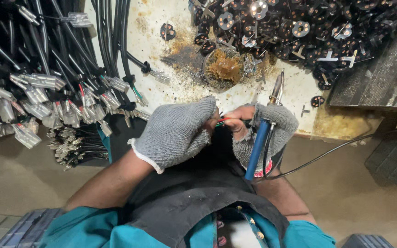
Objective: The person solders wire leads onto small lamp socket components at a workbench. They hold a component in one hand and a soldering iron in the other, dip wires into flux, twist wire ends together, apply solder, and set finished assemblies aside with pliers.
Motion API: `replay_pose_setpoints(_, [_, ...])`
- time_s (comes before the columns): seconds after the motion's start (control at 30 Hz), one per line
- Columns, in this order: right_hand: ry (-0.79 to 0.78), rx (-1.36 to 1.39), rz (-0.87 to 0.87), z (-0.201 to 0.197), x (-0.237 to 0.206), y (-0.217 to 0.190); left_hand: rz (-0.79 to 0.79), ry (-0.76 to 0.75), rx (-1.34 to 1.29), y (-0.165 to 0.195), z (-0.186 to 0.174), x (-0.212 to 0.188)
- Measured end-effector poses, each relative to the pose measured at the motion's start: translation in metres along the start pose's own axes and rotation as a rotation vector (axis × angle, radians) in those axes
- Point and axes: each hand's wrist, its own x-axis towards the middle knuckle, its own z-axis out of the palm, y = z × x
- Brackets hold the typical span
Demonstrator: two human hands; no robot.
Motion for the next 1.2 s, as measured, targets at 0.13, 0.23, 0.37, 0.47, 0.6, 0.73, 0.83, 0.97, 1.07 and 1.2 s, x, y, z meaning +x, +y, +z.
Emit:
replay_pose_setpoints(0.13, [-0.018,0.095,0.024,-0.003,0.004,-0.010,-0.104,0.004,-0.012,0.003,0.002,-0.008])
replay_pose_setpoints(0.23, [-0.130,0.033,0.069,-0.010,0.000,-0.015,-0.027,0.088,-0.188,0.007,0.006,-0.014])
replay_pose_setpoints(0.37, [-0.054,0.113,-0.023,-0.007,-0.008,-0.014,-0.055,0.157,-0.170,0.010,0.012,-0.018])
replay_pose_setpoints(0.47, [-0.068,0.109,0.151,-0.007,-0.014,-0.014,-0.072,0.197,-0.124,0.011,0.016,-0.021])
replay_pose_setpoints(0.6, [-0.112,0.078,0.251,-0.009,-0.015,-0.015,-0.027,0.227,-0.048,0.009,0.020,-0.021])
replay_pose_setpoints(0.73, [-0.102,0.007,0.225,-0.009,-0.018,-0.018,-0.043,0.273,0.079,0.005,0.022,-0.013])
replay_pose_setpoints(0.83, [-0.028,-0.038,0.240,-0.006,-0.020,-0.018,-0.076,0.359,0.117,0.004,0.016,-0.010])
replay_pose_setpoints(0.97, [0.244,0.095,-0.049,-0.006,-0.009,-0.008,-0.048,0.458,0.113,0.002,-0.002,-0.007])
replay_pose_setpoints(1.07, [0.312,-0.134,-0.209,-0.010,0.007,0.006,-0.055,0.534,0.122,-0.004,-0.012,0.007])
replay_pose_setpoints(1.2, [0.230,-0.233,-0.248,-0.009,0.015,0.009,-0.016,0.584,0.032,-0.014,-0.015,0.028])
